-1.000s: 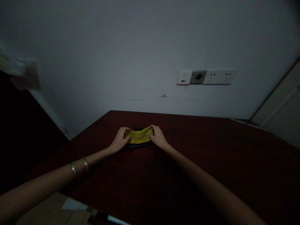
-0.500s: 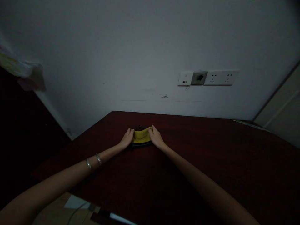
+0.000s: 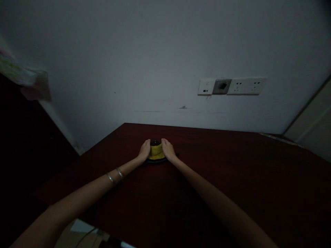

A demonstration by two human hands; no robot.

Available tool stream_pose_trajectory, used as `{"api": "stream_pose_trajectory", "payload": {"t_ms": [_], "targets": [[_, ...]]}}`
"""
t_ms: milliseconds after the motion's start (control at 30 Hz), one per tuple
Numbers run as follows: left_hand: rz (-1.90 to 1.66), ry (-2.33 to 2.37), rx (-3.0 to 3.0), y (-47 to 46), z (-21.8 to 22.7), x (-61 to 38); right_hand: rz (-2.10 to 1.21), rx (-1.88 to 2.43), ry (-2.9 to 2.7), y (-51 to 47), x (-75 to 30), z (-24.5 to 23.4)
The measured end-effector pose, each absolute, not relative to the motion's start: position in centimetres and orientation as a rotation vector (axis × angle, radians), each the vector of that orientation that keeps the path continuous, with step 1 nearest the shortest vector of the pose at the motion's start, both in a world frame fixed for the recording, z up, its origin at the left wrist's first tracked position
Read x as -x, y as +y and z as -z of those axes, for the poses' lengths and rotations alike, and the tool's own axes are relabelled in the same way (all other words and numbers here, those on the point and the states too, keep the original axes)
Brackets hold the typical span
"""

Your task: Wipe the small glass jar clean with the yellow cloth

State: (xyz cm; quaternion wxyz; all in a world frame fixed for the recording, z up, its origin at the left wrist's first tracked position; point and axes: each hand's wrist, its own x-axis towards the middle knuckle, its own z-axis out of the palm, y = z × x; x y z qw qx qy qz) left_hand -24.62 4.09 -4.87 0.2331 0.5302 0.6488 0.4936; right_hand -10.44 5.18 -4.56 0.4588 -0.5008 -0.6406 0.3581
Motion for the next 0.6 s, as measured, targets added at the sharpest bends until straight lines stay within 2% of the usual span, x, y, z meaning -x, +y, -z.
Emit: {"api": "stream_pose_trajectory", "payload": {"t_ms": [600], "targets": [[-1.440, 1.900, -1.254, 8.0, 4.7, 21.8, -0.990, 1.190, -1.545, 7.7, 11.5, 3.2]]}}
